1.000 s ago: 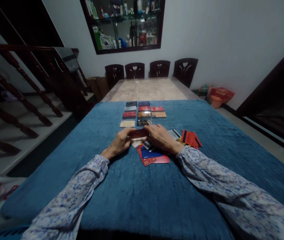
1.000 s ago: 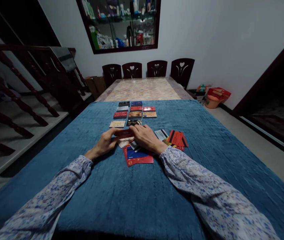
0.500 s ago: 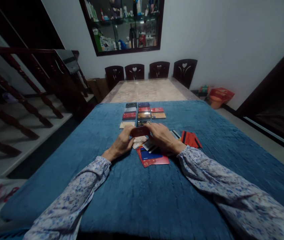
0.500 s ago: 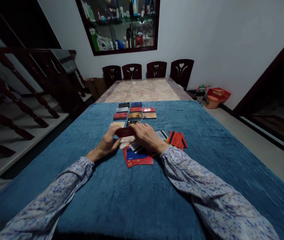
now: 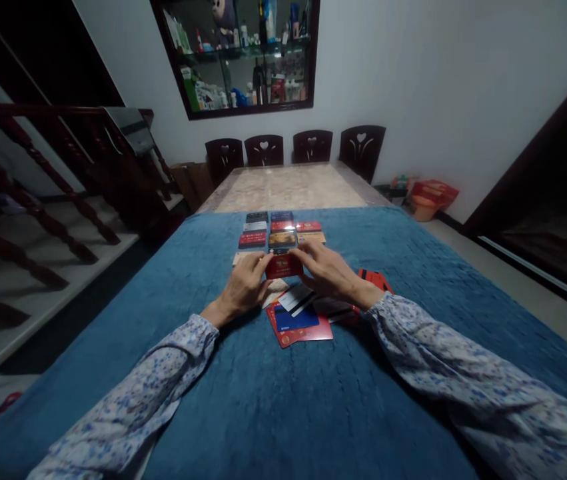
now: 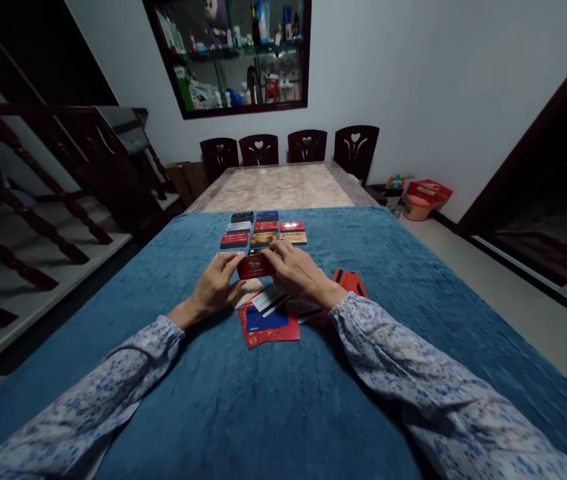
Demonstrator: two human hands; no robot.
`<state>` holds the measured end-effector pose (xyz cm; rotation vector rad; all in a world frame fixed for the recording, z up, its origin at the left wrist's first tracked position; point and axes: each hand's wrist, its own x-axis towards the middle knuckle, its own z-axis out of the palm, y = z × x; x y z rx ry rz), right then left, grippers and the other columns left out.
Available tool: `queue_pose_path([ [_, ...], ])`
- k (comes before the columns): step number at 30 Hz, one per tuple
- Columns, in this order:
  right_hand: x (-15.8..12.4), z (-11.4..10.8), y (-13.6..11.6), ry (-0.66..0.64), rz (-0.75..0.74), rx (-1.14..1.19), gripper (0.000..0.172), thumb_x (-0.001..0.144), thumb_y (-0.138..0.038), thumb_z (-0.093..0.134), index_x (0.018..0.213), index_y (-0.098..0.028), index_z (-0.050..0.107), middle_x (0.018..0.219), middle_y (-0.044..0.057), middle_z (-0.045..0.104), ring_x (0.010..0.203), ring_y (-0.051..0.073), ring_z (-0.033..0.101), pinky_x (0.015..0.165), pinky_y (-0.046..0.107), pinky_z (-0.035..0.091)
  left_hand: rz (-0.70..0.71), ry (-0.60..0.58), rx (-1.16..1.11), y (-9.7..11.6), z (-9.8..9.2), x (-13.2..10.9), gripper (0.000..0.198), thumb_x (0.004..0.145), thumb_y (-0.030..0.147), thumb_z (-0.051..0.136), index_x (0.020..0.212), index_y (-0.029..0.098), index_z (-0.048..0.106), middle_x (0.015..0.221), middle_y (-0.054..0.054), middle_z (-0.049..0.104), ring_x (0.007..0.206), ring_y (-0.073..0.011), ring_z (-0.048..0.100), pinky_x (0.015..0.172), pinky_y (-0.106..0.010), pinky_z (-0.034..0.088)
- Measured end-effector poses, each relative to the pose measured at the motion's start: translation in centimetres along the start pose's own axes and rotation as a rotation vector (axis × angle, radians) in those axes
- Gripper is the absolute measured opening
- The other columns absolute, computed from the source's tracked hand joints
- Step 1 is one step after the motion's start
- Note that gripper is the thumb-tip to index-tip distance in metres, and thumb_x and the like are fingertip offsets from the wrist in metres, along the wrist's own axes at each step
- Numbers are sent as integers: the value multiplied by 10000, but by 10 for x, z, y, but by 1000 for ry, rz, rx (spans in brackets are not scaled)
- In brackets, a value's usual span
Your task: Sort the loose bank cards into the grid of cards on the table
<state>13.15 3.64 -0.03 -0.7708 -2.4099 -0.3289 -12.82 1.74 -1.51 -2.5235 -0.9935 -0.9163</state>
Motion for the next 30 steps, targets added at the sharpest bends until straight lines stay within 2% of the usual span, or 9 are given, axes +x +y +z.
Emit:
queue_pose_path([
  [6,-6,-6,26,28,-69,29,562,902,-196,586,1449,-178,460,1240,179,569,1147,317,539,922,504,568,-26,-144,46,3,1,26,572,893,221,597,1447,152,472,1323,-197,574,1180,-330,584,978,-505,538],
  [11,-10,-10,47,-10,-42,46,585,906,-204,597,1470,-208,440,1261,166,583,1131,311,550,901,508,579,-52,-252,42,5,3,55,565,854,236,602,1396,102,522,1329,-206,577,1202,-343,546,1030,-510,502],
  [15,-9,-9,66,-25,-24,65,507,914,-223,600,1411,-199,505,1232,163,603,1126,303,556,925,504,570,-65,-333,34,1,10,78,542,837,244,606,1362,122,554,1335,-174,591,1214,-328,523,1058,-487,478],
  [21,-3,-6,96,-55,22,109,345,933,-243,582,1272,-201,629,1210,158,641,1055,285,579,928,480,540,-95,-436,35,-14,24,111,481,845,264,629,1311,149,600,1305,-152,619,1196,-319,515,1015,-475,484],
  [30,14,4,142,-143,127,66,294,916,-222,606,1194,-175,692,1197,161,676,1024,277,588,944,430,493,-153,-538,103,-31,47,155,375,867,237,628,1235,168,657,1314,-141,631,1238,-326,494,984,-451,467],
])
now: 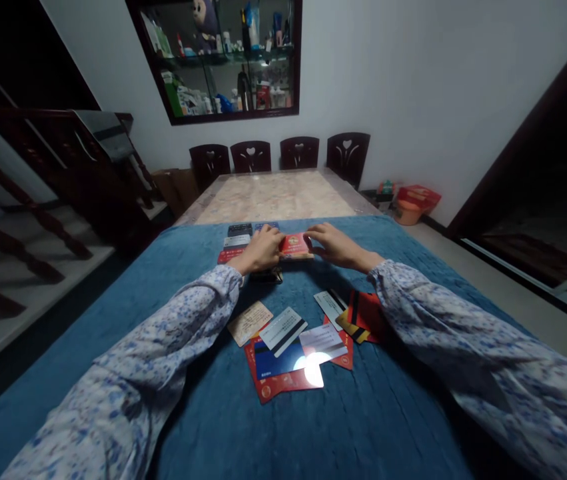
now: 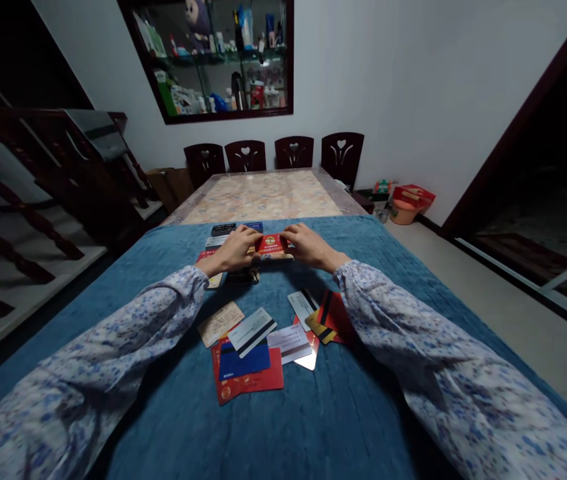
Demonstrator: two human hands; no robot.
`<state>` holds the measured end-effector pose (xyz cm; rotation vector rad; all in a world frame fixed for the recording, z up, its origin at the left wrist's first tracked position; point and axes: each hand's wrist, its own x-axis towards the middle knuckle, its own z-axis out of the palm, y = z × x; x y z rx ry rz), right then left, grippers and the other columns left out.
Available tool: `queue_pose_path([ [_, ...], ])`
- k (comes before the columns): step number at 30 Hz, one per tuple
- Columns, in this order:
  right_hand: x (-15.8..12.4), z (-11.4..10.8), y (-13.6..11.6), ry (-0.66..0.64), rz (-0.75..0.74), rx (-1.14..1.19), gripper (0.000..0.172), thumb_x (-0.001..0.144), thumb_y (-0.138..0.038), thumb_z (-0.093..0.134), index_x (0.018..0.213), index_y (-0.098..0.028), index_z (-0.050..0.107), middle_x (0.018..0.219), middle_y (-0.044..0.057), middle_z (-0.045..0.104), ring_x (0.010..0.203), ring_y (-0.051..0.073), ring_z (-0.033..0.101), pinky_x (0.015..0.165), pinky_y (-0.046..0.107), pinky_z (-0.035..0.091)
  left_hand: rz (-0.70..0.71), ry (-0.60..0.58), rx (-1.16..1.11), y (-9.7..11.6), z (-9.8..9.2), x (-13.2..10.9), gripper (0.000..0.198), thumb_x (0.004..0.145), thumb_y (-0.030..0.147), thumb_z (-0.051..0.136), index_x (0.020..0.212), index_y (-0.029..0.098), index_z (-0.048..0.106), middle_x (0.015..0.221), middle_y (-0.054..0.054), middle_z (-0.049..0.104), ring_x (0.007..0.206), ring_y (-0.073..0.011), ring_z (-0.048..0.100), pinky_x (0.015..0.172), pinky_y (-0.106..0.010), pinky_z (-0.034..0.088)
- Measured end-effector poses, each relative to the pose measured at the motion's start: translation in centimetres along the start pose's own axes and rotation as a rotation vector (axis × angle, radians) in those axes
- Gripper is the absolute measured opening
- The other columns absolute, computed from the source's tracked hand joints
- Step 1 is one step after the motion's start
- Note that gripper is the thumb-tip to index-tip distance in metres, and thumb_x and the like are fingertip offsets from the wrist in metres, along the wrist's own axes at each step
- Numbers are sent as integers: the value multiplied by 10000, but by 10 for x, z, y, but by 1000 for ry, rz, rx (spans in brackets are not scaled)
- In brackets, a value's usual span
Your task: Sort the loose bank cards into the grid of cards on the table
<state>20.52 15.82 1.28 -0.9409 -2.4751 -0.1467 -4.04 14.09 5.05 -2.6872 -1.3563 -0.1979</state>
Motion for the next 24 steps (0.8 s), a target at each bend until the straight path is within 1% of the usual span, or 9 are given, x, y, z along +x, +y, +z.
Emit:
queue_pose_path([
  [5,17,8,23,-46,77,-36,228,901,-196,625,1105,-155,719,1160,153,703,1031,270,620,959,390,471,-37,-5,-3,-9,11,31,348,866,225,589,1198,185,688,1321,-137,640,1240,-331,498,978,-461,457],
  [10,29,16,41,-122,132,-39,251,878,-183,644,1112,-158,730,1148,148,715,1050,267,638,960,366,470,-72,-69,-1,-14,19,54,352,846,208,594,1181,193,700,1305,-131,658,1257,-343,486,998,-479,442],
  [16,41,31,58,-189,211,-49,278,856,-192,660,1122,-159,735,1144,130,726,1047,240,648,928,308,472,-98,-126,21,-19,26,72,335,837,216,601,1151,172,707,1292,-154,665,1279,-359,463,1020,-500,422],
  [21,45,36,63,-235,248,-38,287,838,-179,667,1114,-165,745,1102,110,750,973,217,675,857,280,487,-95,-154,25,-26,40,84,302,816,210,594,1092,180,715,1213,-149,701,1262,-347,463,1044,-524,407],
  [24,44,38,63,-266,283,-29,295,833,-167,669,1116,-161,755,1093,110,763,968,218,689,844,271,488,-84,-169,15,-28,47,88,268,793,192,592,1026,182,725,1138,-153,712,1238,-354,469,1040,-552,403],
])
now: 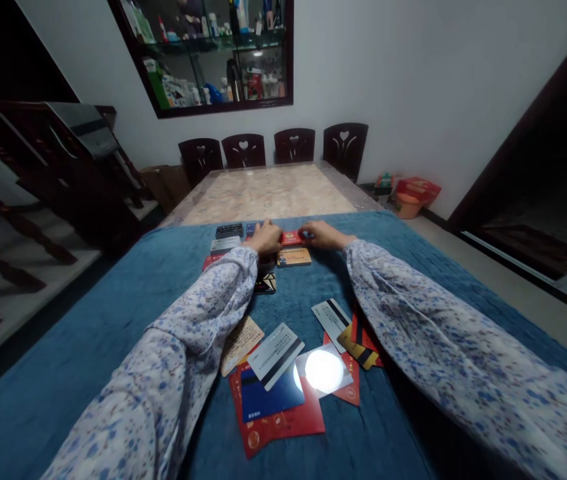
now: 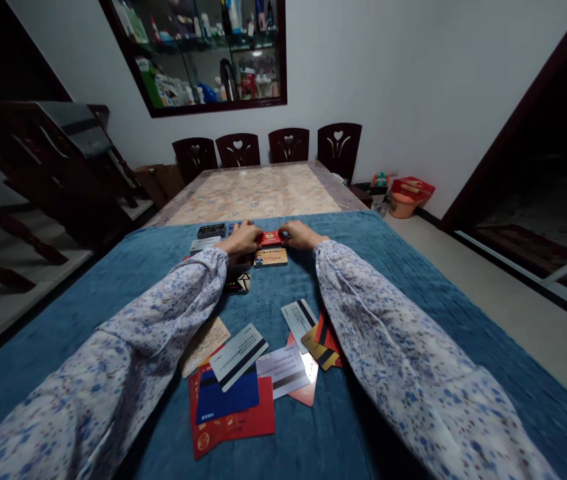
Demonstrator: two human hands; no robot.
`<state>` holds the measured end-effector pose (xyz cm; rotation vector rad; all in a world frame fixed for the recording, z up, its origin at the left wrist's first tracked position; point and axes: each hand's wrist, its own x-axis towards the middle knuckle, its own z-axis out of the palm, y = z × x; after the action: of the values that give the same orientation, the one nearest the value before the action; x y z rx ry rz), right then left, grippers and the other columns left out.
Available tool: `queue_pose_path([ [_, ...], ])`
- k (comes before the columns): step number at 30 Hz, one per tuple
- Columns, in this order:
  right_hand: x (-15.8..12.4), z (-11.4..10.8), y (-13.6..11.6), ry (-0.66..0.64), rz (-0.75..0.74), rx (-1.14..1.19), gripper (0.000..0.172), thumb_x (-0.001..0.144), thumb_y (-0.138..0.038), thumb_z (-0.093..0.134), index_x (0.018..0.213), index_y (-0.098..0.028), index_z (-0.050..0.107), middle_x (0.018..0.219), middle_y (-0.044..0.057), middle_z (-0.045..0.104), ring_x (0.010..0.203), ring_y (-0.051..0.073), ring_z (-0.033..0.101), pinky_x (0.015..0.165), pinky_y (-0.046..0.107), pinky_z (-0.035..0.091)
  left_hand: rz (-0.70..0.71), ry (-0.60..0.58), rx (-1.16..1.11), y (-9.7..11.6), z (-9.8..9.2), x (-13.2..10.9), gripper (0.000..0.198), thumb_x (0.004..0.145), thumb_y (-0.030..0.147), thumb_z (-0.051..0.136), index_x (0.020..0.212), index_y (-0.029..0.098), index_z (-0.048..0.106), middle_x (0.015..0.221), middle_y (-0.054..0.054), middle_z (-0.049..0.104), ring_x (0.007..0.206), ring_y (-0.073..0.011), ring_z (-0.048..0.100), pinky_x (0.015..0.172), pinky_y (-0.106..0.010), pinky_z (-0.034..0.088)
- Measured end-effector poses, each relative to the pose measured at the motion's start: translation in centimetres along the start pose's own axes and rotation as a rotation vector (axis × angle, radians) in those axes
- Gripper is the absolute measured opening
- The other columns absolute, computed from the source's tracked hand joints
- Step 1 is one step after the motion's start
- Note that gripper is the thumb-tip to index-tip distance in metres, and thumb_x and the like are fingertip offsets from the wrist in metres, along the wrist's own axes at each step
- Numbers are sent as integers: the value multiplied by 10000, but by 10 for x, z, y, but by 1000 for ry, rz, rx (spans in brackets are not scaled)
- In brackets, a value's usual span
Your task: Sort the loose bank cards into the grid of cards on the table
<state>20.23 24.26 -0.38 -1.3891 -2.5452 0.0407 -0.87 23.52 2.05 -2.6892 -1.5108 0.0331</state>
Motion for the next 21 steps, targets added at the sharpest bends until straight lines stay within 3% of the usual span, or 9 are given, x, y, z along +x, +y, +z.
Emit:
queue_pose_path([
  [9,0,5,4,-41,61,92,326,820,-187,692,1137,-196,767,1101,69,774,938,205,695,827,258,497,14,-32,-22,-2,0,2,233,779,203,598,965,194,739,1049,-164,695,1239,-360,440,1027,-560,385],
  [21,2,8,9,-39,24,53,327,852,-266,673,1157,-188,761,1090,77,766,924,200,676,804,259,481,28,-39,14,-6,6,14,346,709,181,621,1023,203,765,1162,-155,702,1236,-371,459,1006,-541,425],
])
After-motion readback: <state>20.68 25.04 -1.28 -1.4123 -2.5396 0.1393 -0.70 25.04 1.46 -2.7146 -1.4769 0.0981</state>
